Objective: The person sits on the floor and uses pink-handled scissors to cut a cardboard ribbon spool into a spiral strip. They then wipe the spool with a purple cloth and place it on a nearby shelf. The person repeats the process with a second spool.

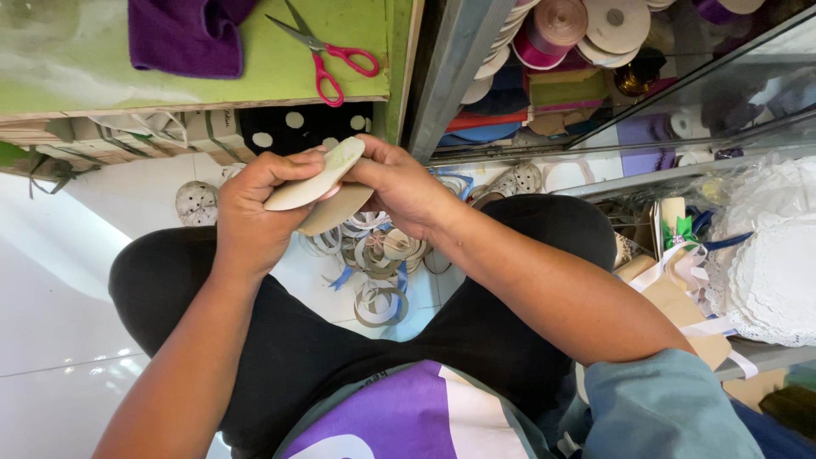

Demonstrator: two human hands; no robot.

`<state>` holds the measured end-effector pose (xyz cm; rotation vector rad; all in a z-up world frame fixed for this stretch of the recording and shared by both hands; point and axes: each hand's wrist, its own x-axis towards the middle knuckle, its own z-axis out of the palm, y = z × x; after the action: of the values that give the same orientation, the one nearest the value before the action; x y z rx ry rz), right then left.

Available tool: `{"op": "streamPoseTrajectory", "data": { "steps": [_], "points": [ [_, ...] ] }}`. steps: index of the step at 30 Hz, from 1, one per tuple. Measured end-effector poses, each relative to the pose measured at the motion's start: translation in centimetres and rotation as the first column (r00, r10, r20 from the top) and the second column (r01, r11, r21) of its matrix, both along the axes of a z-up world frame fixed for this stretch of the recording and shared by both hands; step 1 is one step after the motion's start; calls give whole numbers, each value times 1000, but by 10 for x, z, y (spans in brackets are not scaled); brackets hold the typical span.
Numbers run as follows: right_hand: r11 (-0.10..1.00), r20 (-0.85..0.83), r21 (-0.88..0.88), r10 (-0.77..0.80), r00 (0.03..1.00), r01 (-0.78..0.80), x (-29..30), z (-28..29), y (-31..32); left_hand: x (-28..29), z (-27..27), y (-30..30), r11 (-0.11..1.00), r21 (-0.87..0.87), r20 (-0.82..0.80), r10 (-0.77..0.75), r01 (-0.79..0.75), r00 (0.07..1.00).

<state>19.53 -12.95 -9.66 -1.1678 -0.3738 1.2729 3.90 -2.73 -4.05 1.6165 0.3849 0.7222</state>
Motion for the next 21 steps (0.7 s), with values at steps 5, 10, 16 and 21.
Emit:
{"op": "streamPoseTrajectory", "data": {
  "steps": [5, 10, 16, 21],
  "points": [
    [998, 0, 34, 58, 998, -58, -4, 36, -4, 0, -2, 4, 995, -96, 24, 0, 2, 1000],
    [997, 34, 25, 66, 997, -67, -3, 28, -3, -3, -1, 3, 995, -102, 23, 11, -8, 1000],
    [1000, -36, 4, 28, 999, -28, 2, 9, -7, -4, -4, 1, 999, -16, 48, -42, 43, 998],
    [997, -123, -34, 60, 991, -64, 4, 0, -3, -8, -4, 1, 985, 133, 56, -120, 111, 991]
  ]
}}
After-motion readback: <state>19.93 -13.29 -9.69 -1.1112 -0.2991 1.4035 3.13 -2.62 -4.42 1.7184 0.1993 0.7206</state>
